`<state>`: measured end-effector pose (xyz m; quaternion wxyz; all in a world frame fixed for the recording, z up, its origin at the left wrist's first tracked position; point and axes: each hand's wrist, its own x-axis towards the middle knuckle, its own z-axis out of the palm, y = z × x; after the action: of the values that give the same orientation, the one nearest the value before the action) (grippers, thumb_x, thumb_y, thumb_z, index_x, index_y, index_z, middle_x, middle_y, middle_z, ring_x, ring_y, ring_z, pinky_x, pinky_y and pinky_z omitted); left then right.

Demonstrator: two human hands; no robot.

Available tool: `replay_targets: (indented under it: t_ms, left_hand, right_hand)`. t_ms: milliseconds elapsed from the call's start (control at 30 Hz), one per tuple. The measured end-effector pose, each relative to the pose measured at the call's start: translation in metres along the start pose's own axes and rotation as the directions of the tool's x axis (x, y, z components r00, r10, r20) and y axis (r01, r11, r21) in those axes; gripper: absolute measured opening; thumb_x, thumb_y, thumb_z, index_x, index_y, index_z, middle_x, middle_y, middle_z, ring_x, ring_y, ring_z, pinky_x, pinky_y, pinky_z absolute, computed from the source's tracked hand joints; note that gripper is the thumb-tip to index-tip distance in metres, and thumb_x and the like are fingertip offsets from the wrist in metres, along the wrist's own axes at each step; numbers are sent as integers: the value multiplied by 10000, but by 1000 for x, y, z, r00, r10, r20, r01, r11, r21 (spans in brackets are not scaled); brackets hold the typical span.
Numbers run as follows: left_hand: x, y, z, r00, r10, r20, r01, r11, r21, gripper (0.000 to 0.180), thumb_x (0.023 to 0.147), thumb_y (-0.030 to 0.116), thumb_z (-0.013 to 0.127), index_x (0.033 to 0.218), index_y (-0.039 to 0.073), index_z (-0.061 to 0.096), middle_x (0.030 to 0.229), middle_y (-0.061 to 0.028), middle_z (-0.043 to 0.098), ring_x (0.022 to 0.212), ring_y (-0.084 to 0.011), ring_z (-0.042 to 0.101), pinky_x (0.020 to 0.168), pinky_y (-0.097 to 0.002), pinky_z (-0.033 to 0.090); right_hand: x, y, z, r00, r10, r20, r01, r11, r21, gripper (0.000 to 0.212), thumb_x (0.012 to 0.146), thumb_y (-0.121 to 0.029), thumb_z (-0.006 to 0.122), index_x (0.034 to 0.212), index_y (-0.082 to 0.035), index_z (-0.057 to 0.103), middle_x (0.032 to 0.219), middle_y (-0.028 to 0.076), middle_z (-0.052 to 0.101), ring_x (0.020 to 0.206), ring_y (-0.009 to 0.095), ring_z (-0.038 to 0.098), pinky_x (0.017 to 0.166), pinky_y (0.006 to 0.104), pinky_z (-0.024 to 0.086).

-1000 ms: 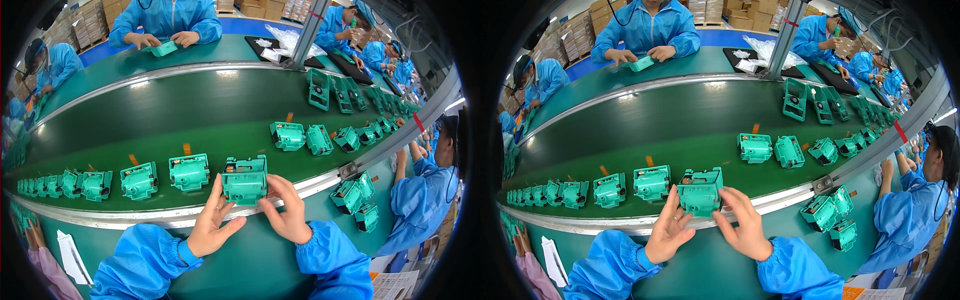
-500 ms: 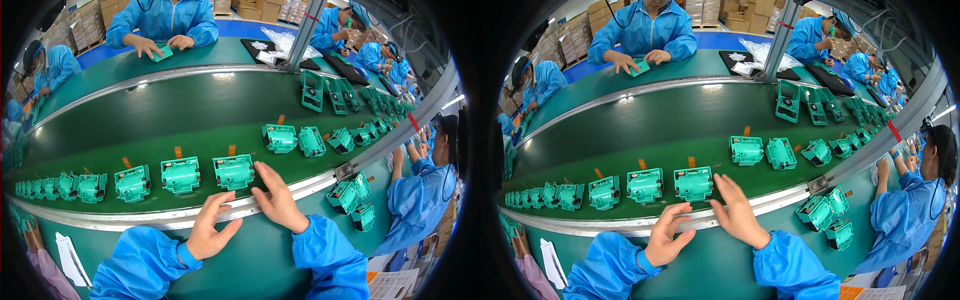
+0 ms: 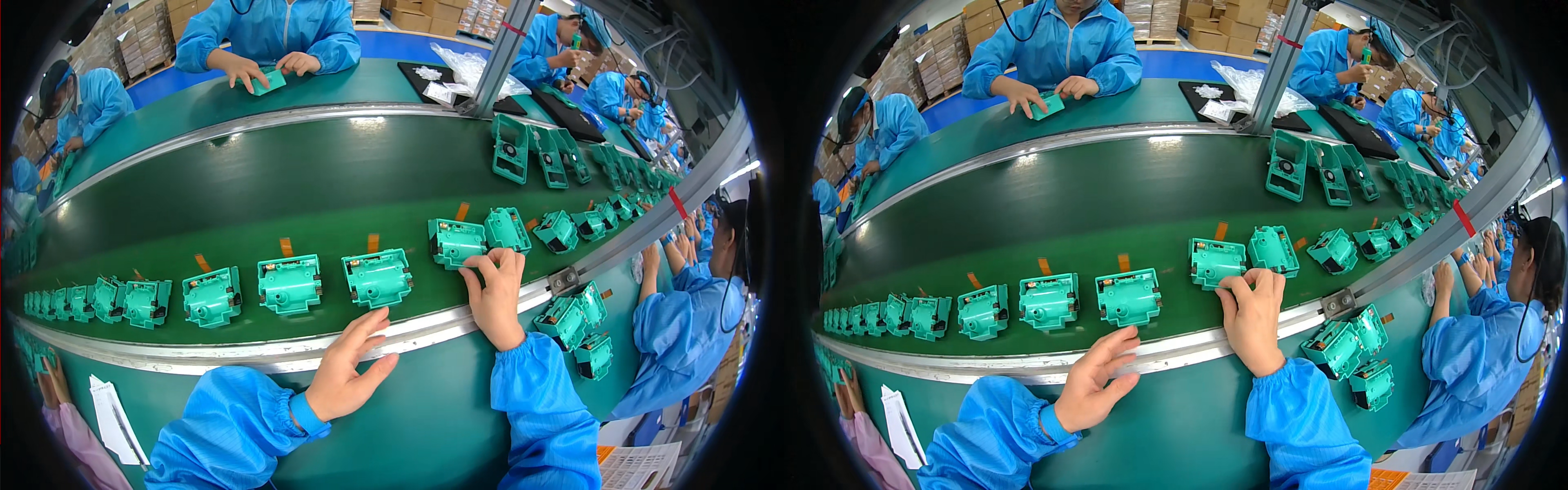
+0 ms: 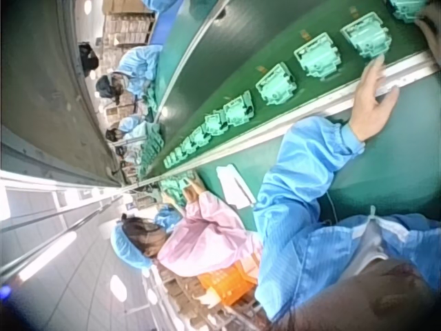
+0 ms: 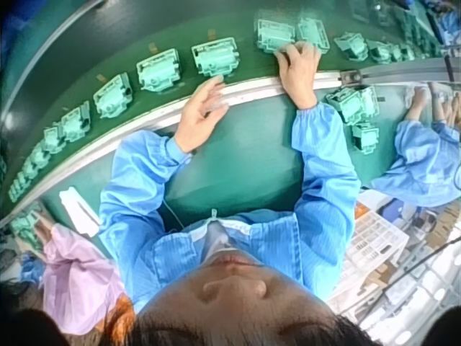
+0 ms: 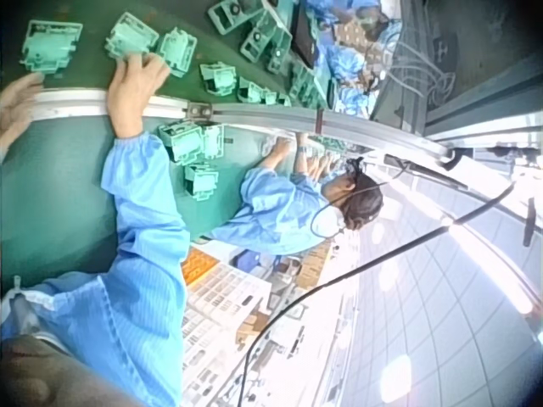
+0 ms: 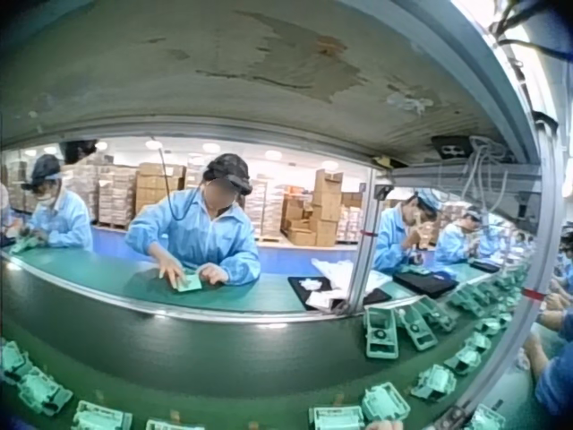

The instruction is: The person assembles green plastic electronic housing components by hand on a conveyor belt, fitting internal circuitry into the housing.

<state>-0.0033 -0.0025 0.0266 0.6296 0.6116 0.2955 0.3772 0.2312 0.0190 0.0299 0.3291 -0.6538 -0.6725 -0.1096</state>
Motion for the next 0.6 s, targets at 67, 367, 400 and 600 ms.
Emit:
replay_targets:
  t_ms: [67, 367, 400, 600]
  left_hand:
    - [-2, 2, -2, 999, -43, -13, 42, 998, -50, 525, 808, 2, 537, 1288, 7, 325, 1265, -130, 376, 1167, -226, 401, 958, -354, 351]
    - [-9, 0, -8, 995, 101, -17, -100, 921, -377, 750, 776, -44, 572, 1367, 62, 123, 1232, -154, 389, 1091, -231, 469, 909, -354, 401]
    - [-8, -1, -9, 990, 138, -25, -137, 914, -382, 774, 771, -58, 569, 1372, 63, 96, 1234, -158, 386, 1094, -232, 466, 907, -354, 397]
    - [-8, -7, -16, 991, 133, -28, -134, 921, -364, 764, 777, -87, 541, 1374, 50, 86, 1237, -177, 384, 1104, -236, 456, 905, -348, 386]
  right_hand:
    - [-3, -9, -4, 999, -31, -30, 31, 999, 6, 148, 687, -31, 639, 823, -52, 586, 834, 104, 442, 819, 277, 401, 709, 358, 360]
    - [-45, -74, -26, 904, -417, -94, 423, 905, 57, 296, 503, -21, 689, 758, -130, 582, 814, 24, 443, 789, 229, 415, 652, 346, 321]
    - [-48, -77, -24, 872, -477, -111, 486, 871, 73, 303, 491, -33, 698, 754, -131, 583, 813, 22, 444, 789, 228, 413, 652, 346, 320]
    - [-46, -71, -16, 907, -392, -157, 420, 872, 250, 630, 505, -280, 817, 1051, -106, 556, 1121, 142, 423, 977, 258, 448, 805, 351, 376]
